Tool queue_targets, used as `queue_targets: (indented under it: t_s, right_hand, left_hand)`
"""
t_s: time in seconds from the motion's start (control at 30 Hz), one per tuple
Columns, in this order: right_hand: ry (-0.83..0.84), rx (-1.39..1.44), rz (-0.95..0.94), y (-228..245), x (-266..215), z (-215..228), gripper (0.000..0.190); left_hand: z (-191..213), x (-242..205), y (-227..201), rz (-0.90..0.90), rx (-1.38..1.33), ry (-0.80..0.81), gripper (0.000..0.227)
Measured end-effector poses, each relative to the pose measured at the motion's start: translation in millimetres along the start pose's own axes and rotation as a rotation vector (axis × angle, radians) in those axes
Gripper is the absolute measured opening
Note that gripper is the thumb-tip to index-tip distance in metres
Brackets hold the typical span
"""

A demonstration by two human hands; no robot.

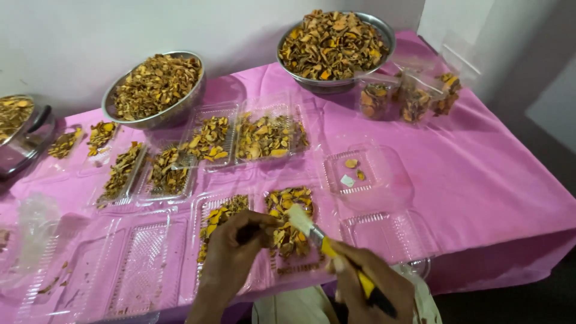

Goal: Portioning dried tea leaves from large bowls into individual plastic containers and using a brush to arrange them.

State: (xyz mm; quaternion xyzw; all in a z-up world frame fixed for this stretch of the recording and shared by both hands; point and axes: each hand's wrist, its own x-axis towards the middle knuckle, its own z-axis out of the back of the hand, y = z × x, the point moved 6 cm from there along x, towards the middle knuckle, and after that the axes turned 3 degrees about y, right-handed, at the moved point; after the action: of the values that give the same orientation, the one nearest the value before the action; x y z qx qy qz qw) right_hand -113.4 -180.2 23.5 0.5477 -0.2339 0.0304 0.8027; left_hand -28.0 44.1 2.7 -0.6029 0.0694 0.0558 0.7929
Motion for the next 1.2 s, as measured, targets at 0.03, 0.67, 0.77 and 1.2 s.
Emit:
queue_targets:
  t_s: [0.03,0.67,0.77,1.2]
  right_hand:
    - [0.0,-0.001,-0.007,-0.4,2.0,-1.8,0.028]
    - [-0.271,0.072,-0.381,-53.6,7.7,97.3,0.031]
    - [-0.156,0.082,-0.374,-43.0,8.5,73.9,0.031]
    - [-0.109,0.088,-0.075,12.8,6.5,23.0,0.025]
  left_hand:
    - [0.5,0.7,3.0,0.006,0.002,0.004,0.02]
    - [-68.6,61.4,-58.3,-0.511,0.923,0.083,0.022]
    - [-48.9,45.3,-8.7,-0.392,1.067,0.044,0.02]
    - [-28.7,22.3,-6.6,-0.156,0.538,0.078,0.029]
